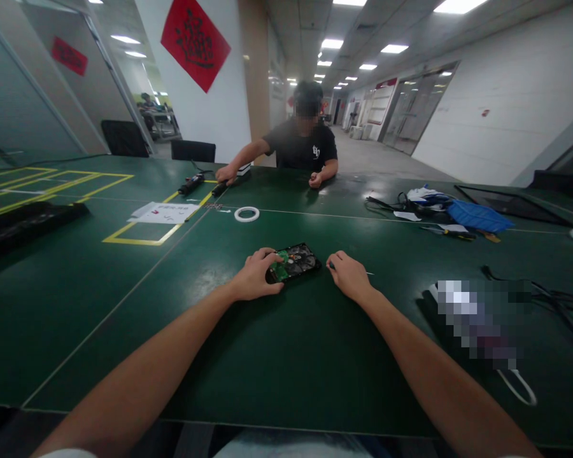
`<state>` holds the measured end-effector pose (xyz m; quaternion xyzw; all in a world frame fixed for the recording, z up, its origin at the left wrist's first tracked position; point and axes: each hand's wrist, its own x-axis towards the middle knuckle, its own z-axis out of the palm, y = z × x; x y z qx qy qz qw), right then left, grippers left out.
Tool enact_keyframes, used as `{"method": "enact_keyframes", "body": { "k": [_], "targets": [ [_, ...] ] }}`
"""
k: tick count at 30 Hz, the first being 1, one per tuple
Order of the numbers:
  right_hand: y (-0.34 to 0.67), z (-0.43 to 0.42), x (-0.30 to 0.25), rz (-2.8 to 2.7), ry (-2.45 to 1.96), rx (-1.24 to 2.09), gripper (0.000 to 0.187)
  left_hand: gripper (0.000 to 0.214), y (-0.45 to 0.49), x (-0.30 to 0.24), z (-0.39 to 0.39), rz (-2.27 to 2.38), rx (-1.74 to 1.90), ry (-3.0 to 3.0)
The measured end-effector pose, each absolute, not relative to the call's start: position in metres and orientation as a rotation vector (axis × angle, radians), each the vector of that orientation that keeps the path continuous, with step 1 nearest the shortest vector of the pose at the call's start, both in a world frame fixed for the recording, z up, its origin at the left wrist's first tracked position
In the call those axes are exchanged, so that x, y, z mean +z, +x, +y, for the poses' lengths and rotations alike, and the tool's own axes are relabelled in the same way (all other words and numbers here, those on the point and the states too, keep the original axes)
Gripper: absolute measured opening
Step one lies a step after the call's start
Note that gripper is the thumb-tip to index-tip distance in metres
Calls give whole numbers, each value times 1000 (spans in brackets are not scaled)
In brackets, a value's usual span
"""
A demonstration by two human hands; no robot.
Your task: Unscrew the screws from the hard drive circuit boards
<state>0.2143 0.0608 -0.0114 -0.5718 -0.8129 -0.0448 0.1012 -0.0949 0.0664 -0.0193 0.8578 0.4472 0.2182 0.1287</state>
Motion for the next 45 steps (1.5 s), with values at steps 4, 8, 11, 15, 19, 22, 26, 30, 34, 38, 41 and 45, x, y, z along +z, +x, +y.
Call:
{"method": "enact_keyframes", "body": {
  "k": [4,8,11,15,19,22,26,30,34,38,41,45],
  "targets": [
    [219,67,-12,-2386,-1725,-112,18,66,-106,-10,71,1189,567,2482],
    [226,70,-13,-2362,-1750,-115,19,66,-100,-5,65,1097,549,2493],
    [230,72,-14,-2340,-1785,-124,20,67,-89,-2,55,986,538,2506],
    [231,74,-18,-2311,-1833,-152,21,71,-75,2,40,758,497,2460],
    [233,78,-18,-2294,-1827,-166,21,72,-65,5,30,646,485,2452],
    [243,79,-15,-2250,-1800,-136,23,72,-62,3,27,632,495,2472],
    [259,76,-14,-2102,-1801,-145,25,75,-61,-2,27,669,515,2484],
    [264,69,-15,-2123,-1851,-120,24,75,-61,-7,28,689,523,2497],
    [263,66,-10,-2171,-1857,-94,24,74,-62,-8,29,719,514,2530],
    [270,63,-7,-2256,-1915,-31,23,75,-64,-7,30,701,484,2526],
    [275,60,-8,-2291,-1926,-17,22,75,-65,-7,31,707,493,2505],
    [278,61,-9,-2309,-1923,-26,22,80,-66,-8,30,704,527,2465]
  ]
}}
